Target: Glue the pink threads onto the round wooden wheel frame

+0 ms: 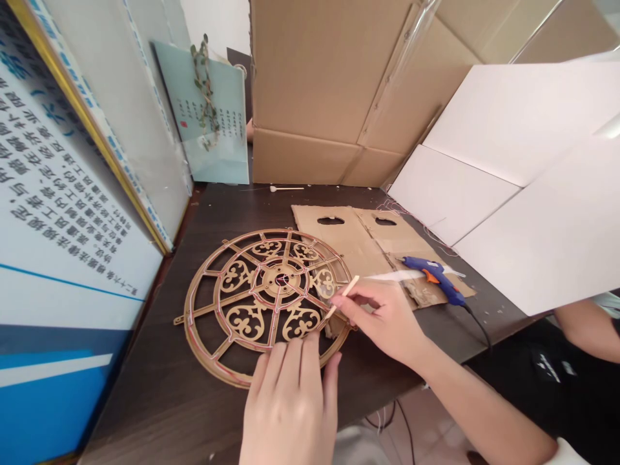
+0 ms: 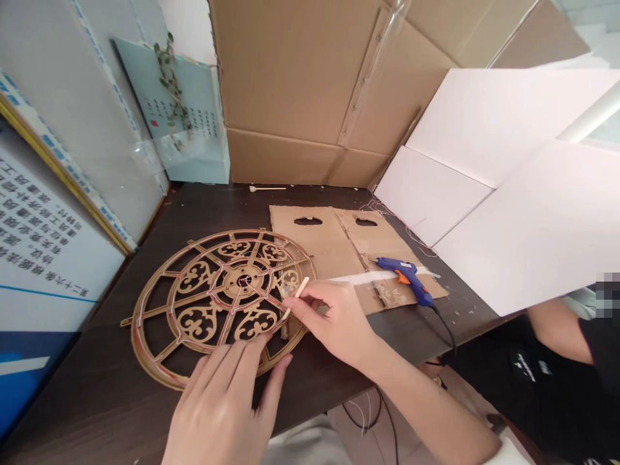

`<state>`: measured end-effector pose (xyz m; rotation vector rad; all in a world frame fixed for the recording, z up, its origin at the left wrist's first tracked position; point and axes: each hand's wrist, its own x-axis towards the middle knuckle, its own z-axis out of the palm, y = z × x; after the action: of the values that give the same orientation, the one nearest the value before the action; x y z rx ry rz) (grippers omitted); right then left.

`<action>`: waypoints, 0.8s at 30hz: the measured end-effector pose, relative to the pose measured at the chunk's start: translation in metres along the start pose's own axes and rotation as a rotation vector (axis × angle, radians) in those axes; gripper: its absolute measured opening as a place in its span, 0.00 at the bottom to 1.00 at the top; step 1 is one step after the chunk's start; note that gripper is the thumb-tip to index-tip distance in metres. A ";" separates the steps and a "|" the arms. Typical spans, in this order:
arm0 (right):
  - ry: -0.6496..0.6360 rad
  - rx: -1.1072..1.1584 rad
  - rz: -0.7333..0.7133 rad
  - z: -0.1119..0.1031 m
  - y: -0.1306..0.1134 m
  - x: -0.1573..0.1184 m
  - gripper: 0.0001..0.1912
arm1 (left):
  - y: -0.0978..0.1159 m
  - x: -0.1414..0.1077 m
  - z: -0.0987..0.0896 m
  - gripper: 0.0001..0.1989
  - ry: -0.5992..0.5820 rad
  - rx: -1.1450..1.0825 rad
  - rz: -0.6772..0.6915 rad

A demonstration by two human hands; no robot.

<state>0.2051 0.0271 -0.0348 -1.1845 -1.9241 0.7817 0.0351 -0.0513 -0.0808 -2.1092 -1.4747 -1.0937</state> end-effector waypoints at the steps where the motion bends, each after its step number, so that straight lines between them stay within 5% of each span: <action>1: -0.002 0.003 0.003 0.000 0.000 0.000 0.18 | 0.000 0.000 0.000 0.09 0.000 0.000 -0.002; 13: -0.041 0.245 0.202 0.000 -0.003 0.004 0.20 | 0.001 0.002 -0.002 0.08 -0.026 0.009 -0.002; 24: -0.066 0.246 0.211 -0.001 -0.001 0.004 0.24 | 0.003 0.001 -0.003 0.10 -0.061 0.038 -0.006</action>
<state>0.2041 0.0311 -0.0328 -1.2323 -1.7130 1.1474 0.0366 -0.0536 -0.0782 -2.1311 -1.5176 -1.0042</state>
